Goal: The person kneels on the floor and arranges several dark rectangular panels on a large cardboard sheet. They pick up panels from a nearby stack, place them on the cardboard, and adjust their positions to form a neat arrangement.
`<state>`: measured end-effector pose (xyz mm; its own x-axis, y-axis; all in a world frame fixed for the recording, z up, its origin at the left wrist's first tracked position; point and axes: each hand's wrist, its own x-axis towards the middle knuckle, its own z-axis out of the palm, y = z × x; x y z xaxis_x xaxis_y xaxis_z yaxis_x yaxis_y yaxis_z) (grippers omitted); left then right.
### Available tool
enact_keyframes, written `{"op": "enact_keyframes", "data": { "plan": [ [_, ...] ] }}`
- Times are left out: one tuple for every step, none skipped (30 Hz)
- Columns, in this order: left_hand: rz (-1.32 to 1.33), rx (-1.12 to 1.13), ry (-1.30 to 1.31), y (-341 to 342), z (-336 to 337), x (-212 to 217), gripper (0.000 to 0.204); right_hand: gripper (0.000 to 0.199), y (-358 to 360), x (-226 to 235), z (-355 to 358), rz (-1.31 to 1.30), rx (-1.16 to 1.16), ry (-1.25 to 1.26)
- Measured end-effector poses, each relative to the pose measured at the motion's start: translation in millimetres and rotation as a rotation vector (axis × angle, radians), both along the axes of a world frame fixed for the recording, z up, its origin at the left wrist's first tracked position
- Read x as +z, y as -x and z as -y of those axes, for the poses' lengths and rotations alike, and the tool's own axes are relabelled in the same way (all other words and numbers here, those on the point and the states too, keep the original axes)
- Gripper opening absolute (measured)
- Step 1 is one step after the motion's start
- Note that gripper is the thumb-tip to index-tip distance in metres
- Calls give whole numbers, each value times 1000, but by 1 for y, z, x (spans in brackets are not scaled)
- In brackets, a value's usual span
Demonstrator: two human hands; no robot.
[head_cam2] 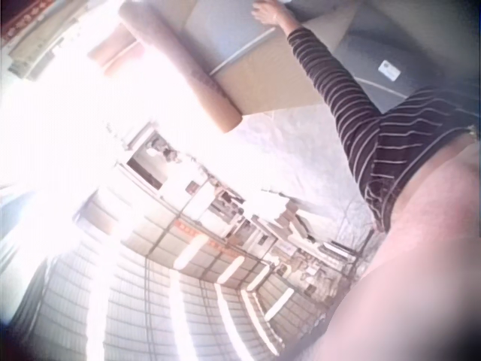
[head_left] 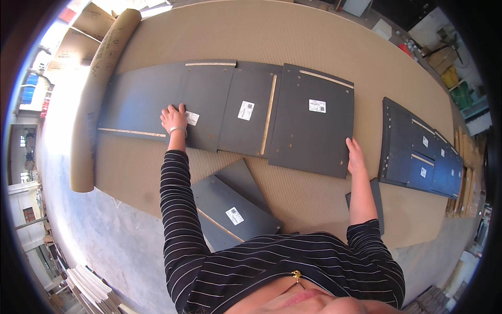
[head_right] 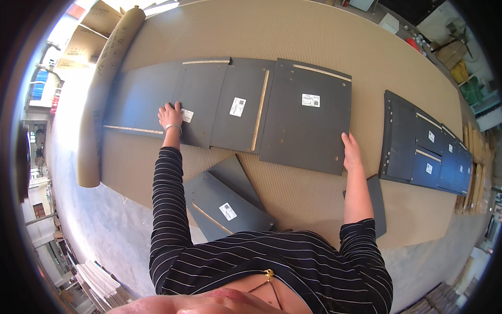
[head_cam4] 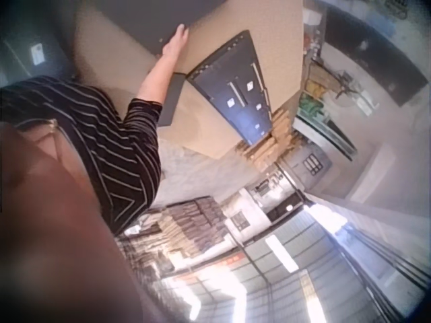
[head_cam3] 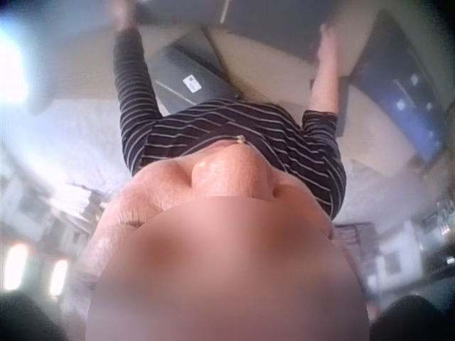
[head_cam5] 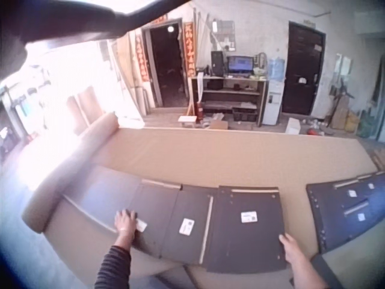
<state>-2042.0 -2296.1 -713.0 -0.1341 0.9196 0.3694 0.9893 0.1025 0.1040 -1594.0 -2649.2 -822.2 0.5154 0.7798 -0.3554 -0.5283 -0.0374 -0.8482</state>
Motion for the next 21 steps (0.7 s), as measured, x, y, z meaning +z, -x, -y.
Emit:
{"op": "enact_keyframes", "data": {
  "plan": [
    [10,-24,-21,-1,-3,-1,53,37,1,1,0,22,-12,33],
    [11,-34,-37,-2,-7,-1,53,37,1,2,-1,42,-24,47],
    [13,-54,-54,-3,-9,-2,53,37,0,3,-1,57,-20,84],
    [11,-56,-60,-4,-11,-2,54,37,-1,4,-2,75,-12,102],
    [15,-46,-55,-4,-11,-3,54,36,-3,4,-2,92,18,71],
    [20,-47,-50,-3,-11,-3,55,37,-4,5,-1,98,19,109],
    [16,-30,-45,-3,-11,-3,55,37,-6,5,-1,99,41,101],
    [18,-53,-51,-2,-11,-3,55,38,-8,5,0,72,75,94],
    [12,-59,-54,0,-11,-3,55,39,-9,4,0,129,74,91],
    [2,-48,-35,3,-11,-3,55,40,-10,4,1,156,87,91],
    [13,-46,-13,6,-12,-2,54,41,-10,2,0,156,93,134],
    [19,-36,31,9,-12,-1,53,48,-10,2,1,174,147,114],
    [3,-61,43,13,-13,0,53,53,-9,1,-1,268,106,162],
    [15,-112,54,18,-14,1,54,55,-8,2,1,297,111,170],
    [43,-160,33,23,-14,1,56,57,-7,2,0,345,93,180],
    [44,-229,51,28,-14,1,60,52,-5,3,1,320,69,200],
    [70,-281,82,34,-11,1,65,47,-4,3,1,309,70,200],
    [113,-370,81,38,-8,-1,67,47,-3,4,2,295,58,193],
    [155,-422,84,43,-2,-4,69,48,-2,4,4,295,46,188],
    [87,-405,23,47,5,-8,69,48,-1,4,5,296,37,186],
    [14,-375,-32,50,15,-13,69,48,0,4,8,309,25,158]
  ]
}}
